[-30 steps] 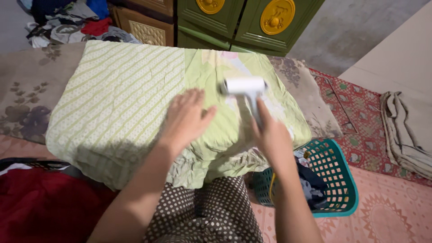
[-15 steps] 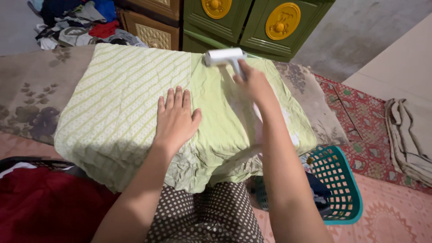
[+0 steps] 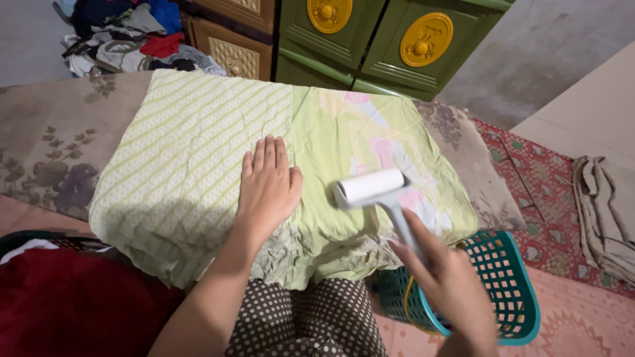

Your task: The person uses a lint roller to remove lint from a light green striped shirt laid on an ironing board. They roll the sticky roller over the front, back, and sleeves, flip the shirt, and continue rolling until the garment is clean.

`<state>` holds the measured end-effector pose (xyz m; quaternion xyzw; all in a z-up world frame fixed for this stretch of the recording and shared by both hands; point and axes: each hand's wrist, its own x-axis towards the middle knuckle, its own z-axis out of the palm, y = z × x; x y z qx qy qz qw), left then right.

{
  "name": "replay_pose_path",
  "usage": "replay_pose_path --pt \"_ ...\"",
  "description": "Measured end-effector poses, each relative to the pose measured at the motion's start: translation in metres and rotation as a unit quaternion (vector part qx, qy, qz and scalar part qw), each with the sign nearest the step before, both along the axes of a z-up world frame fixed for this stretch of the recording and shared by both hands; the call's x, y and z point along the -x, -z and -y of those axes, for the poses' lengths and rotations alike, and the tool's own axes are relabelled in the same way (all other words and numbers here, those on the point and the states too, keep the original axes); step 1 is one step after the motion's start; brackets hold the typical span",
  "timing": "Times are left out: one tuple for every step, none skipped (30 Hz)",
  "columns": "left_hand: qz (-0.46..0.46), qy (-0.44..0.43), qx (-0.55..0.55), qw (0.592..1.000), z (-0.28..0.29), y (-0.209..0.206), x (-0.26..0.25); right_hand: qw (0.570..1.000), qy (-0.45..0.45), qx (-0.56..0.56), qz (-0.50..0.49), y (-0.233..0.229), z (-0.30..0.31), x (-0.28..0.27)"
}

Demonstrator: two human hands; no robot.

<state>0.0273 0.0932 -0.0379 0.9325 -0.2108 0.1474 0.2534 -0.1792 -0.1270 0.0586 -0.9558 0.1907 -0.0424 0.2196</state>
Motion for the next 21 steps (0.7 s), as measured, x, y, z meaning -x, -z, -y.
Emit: replay_pose_path --pt "-0.001 -0.001 0.000 1.000 0.000 0.000 0.000 0.999 0.008 0.015 -0.035 -0.005 0.003 0.007" --pt "-0.002 -0.001 0.000 1.000 0.000 0.000 0.000 0.997 0.016 0.030 -0.070 -0.010 0.005 0.005" --pt "-0.002 0.001 0.008 1.000 0.000 0.000 0.000 0.999 -0.007 0.003 -0.031 -0.010 0.006 -0.010" --pt "-0.002 0.003 0.016 1.000 0.000 0.000 0.000 0.999 -0.030 -0.025 0.008 -0.008 0.005 -0.033" --pt "-0.001 0.003 0.024 1.000 -0.001 -0.001 0.000 0.996 -0.076 -0.013 0.046 -0.002 0.004 -0.064" --pt "0.000 0.001 0.027 1.000 -0.002 -0.001 0.000 0.989 -0.122 -0.002 0.084 0.004 0.000 -0.098" --pt "0.002 -0.002 0.031 1.000 -0.002 -0.002 0.001 0.989 -0.117 -0.027 0.089 0.012 -0.006 -0.135" --pt "0.003 -0.005 0.035 0.999 -0.002 -0.002 0.001 0.976 -0.161 -0.033 0.141 0.017 -0.009 -0.172" --pt "0.002 -0.005 0.034 0.999 -0.002 -0.003 0.001 0.954 -0.214 -0.048 0.204 0.021 -0.010 -0.202" --pt "0.001 -0.005 0.033 0.999 -0.002 -0.004 0.002 0.963 -0.196 -0.061 0.172 0.023 -0.010 -0.231" --pt "0.000 -0.004 0.031 1.000 -0.003 -0.005 0.002 0.971 -0.178 -0.074 0.140 0.027 -0.013 -0.253" --pt "0.000 -0.004 0.032 0.999 -0.003 -0.007 0.002 0.973 -0.171 -0.065 0.140 0.029 -0.016 -0.268" --pt "-0.001 -0.003 0.034 0.999 -0.003 -0.008 0.002 0.975 -0.163 -0.055 0.139 0.029 -0.020 -0.276" --pt "-0.002 -0.001 0.036 0.999 -0.003 -0.009 0.003 0.977 -0.155 -0.045 0.139 0.030 -0.023 -0.274" --pt "-0.009 0.002 0.053 0.999 -0.003 -0.010 0.003 0.974 -0.162 -0.038 0.155 0.030 -0.027 -0.263" --pt "-0.017 0.005 0.071 0.997 -0.004 -0.011 0.002 0.970 -0.169 -0.030 0.171 0.029 -0.030 -0.241" --pt "-0.024 0.008 0.088 0.996 -0.006 -0.011 0.002 0.966 -0.176 -0.024 0.187 0.029 -0.033 -0.215" --pt "-0.046 0.012 0.116 0.992 -0.009 -0.012 0.001 0.976 -0.151 -0.020 0.158 0.028 -0.037 -0.184" --pt "-0.068 0.016 0.145 0.987 -0.013 -0.013 -0.001 0.983 -0.127 -0.015 0.128 0.026 -0.039 -0.148" --pt "-0.089 0.019 0.173 0.981 -0.019 -0.014 -0.004 0.993 -0.091 -0.010 0.079 0.024 -0.042 -0.114" --pt "-0.100 -0.005 0.126 0.987 -0.027 -0.016 -0.008 0.992 -0.099 0.037 0.069 0.017 -0.043 -0.084"
